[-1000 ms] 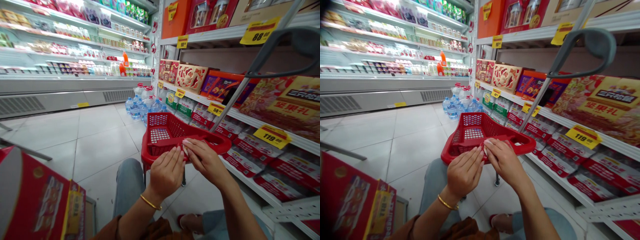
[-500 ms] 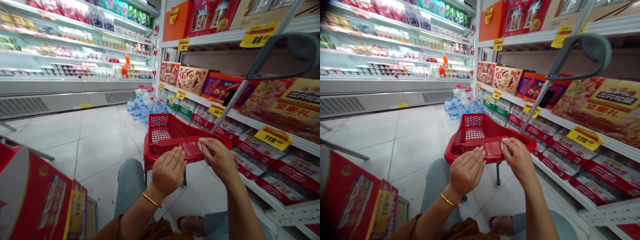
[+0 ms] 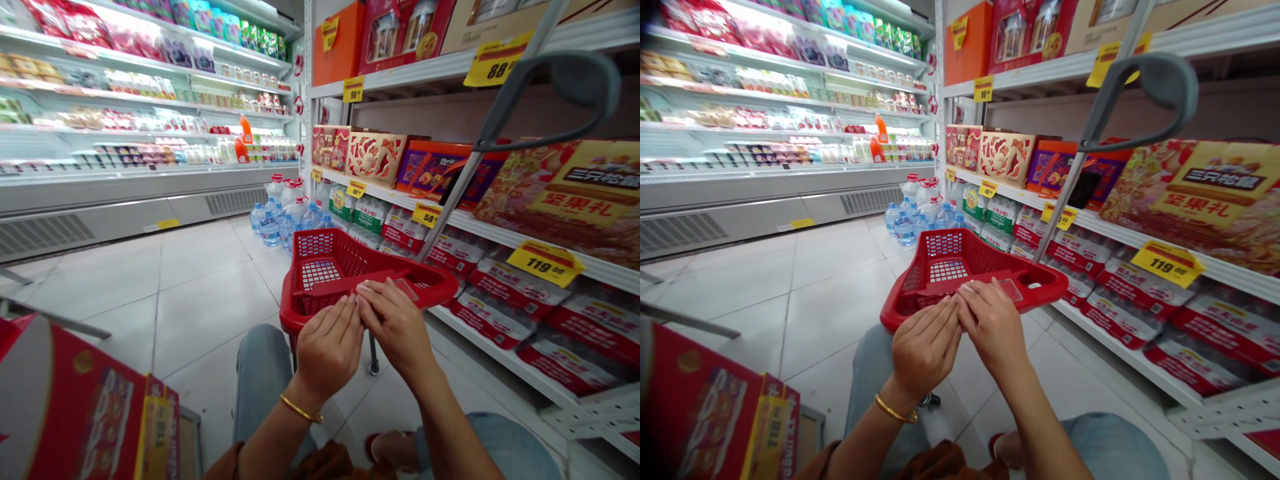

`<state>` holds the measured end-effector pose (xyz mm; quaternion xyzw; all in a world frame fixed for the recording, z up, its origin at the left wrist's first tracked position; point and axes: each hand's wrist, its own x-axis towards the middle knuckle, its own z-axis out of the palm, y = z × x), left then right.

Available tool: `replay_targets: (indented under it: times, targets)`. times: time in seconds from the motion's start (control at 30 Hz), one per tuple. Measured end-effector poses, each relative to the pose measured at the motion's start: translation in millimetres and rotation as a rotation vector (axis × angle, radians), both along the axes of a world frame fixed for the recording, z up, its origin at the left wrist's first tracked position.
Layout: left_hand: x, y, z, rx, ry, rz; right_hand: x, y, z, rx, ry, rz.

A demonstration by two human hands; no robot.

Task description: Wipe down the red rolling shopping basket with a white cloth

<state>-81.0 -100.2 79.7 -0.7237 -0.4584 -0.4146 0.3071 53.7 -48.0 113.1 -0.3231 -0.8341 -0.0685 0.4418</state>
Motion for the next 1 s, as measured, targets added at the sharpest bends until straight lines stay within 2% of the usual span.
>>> replay_targets:
  times: [0.23, 0.4, 0.53, 0.67, 0.83, 1.0]
  targets:
    - [-1, 2, 3.0, 0.014, 0.026, 0.003, 23, 18, -5.0, -0.026, 0.049, -0.043]
    - [-3, 3, 2.9, 0.005, 0.011, -0.007, 42, 26, -7.1, -0.053, 0.09, -0.13]
    - [-1, 3, 5.0, 0.0, -0.014, -0.011, 47, 28, -6.8, -0.045, 0.111, -0.183]
    - [2, 2, 6.2, 0.008, -0.055, 0.003, 34, 19, -4.5, -0.004, 0.121, -0.199]
    - [2, 3, 2.2, 0.015, -0.064, 0.009, 1, -5, -4.5, 0.054, 0.109, -0.033]
    - [-3, 5, 2.1, 0.048, -0.017, -0.01, -8, -9, -7.3, 0.05, 0.106, -0.024]
